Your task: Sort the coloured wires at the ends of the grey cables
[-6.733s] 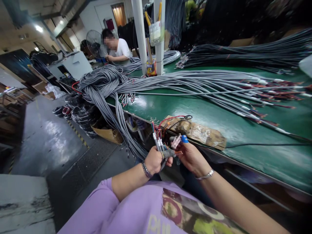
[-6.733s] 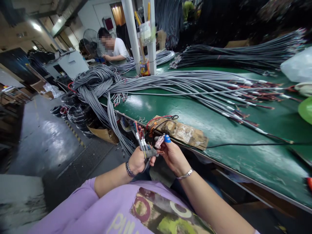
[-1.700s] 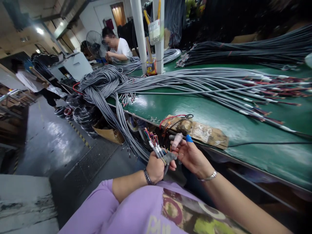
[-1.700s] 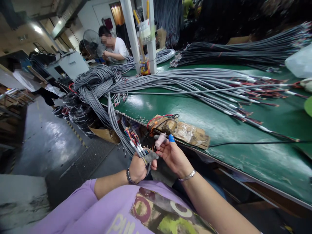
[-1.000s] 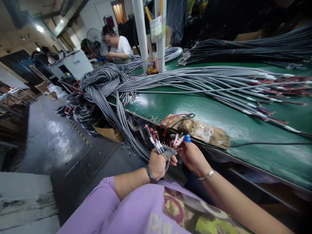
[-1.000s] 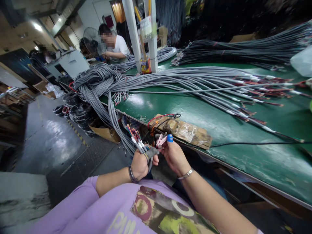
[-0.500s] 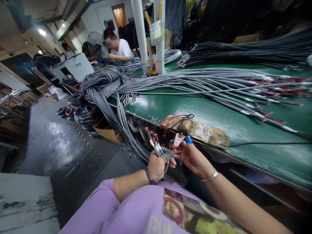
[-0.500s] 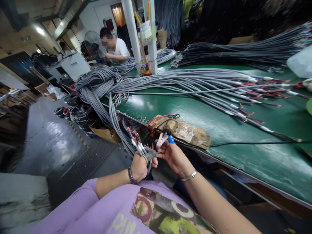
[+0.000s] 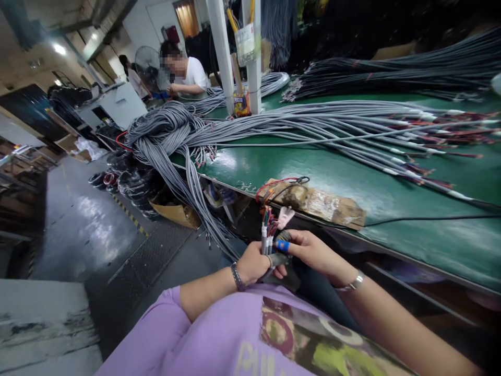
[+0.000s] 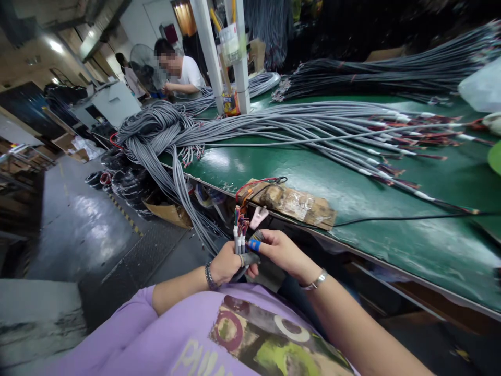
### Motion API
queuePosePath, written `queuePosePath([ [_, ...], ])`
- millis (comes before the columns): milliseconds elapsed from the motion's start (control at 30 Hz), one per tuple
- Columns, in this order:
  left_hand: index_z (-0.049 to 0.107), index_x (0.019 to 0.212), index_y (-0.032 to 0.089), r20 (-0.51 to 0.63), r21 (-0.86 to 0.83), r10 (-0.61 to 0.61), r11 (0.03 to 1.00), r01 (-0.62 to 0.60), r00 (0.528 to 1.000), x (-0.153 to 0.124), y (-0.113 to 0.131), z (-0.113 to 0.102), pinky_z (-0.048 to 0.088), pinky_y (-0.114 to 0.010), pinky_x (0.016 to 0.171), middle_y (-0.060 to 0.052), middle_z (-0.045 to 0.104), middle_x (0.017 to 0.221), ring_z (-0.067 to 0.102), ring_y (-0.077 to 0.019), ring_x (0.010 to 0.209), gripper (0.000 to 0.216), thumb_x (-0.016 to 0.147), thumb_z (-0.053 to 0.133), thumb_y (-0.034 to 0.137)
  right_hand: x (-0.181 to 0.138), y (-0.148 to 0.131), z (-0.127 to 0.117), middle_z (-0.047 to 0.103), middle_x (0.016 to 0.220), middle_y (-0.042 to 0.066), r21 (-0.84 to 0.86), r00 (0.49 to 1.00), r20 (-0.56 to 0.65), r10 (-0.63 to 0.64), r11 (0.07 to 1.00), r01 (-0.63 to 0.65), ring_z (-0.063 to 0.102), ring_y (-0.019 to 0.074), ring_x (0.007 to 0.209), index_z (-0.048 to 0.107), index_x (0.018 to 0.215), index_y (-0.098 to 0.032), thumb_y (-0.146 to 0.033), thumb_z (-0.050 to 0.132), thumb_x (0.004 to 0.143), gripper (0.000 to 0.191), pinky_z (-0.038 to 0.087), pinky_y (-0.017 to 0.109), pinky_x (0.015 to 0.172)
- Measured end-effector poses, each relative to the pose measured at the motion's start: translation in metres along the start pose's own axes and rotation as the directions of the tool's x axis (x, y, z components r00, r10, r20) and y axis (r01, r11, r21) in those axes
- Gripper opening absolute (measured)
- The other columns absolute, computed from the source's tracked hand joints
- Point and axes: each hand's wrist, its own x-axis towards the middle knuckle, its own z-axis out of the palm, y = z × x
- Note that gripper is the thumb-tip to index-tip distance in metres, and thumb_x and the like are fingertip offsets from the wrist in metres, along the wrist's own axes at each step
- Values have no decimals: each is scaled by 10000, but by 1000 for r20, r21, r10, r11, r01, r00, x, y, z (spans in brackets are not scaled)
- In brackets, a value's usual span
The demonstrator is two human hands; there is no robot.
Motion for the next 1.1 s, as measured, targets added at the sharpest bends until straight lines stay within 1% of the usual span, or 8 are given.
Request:
queuePosePath([
  [133,598,615,116,-160,-139,40,988,-63,986,2,0,-2,451,-247,438,-28,595,478,523,-109,383,489,519,803,550,-2,8,-7,656,729,29,163,989,-144,43,986,-19,573,142,655,668,749,-177,-571,763,648,417,478,301,673],
  [267,584,637,123,-248,-214,78,968,-133,966,4,-2,-2,448,-236,438,-16,586,470,524,-106,391,495,514,813,544,-6,18,-8,646,757,32,261,985,-114,129,961,-95,579,138,662,657,805,-174,-524,817,603,435,491,305,668],
  [367,582,632,124,-242,-202,93,969,-144,966,4,-4,-2,456,-244,445,-15,579,463,527,-111,395,504,526,801,565,-8,20,2,590,655,-4,206,985,-169,45,978,-9,523,116,597,629,748,-168,-507,806,627,401,449,269,604],
  [567,611,592,111,-66,-91,80,992,-86,995,1,-9,-2,466,-248,464,-39,603,488,541,-114,409,489,549,795,562,-6,4,19,575,547,-1,72,985,-167,-50,995,63,492,138,519,609,672,-199,-544,747,679,372,396,286,541],
  [767,615,573,109,-182,-197,96,971,-132,979,3,-8,-4,492,-269,481,-42,604,489,536,-114,406,488,556,791,564,-2,9,14,547,548,-12,59,971,-235,-54,996,70,444,118,530,608,622,-184,-534,775,643,388,367,273,535],
  [867,620,583,108,-212,-247,94,958,-146,973,4,-5,-4,487,-266,466,-38,603,483,533,-114,397,476,547,801,547,-1,18,9,520,542,-24,204,969,-247,-1,978,53,439,107,524,590,620,-184,-503,790,646,377,390,265,539],
  [967,622,594,109,-227,-284,94,946,-158,969,3,2,-2,474,-254,451,-28,593,467,529,-112,393,457,524,822,514,2,22,1,536,578,-21,427,960,-272,72,903,53,471,113,529,593,660,-200,-490,773,679,342,460,279,572],
  [1100,622,593,105,-196,-313,99,937,-158,976,3,14,1,438,-233,427,-24,576,452,526,-111,391,452,515,825,502,12,15,-8,644,727,34,562,967,-189,170,826,-35,560,145,593,654,766,-211,-512,733,710,316,503,301,609],
])
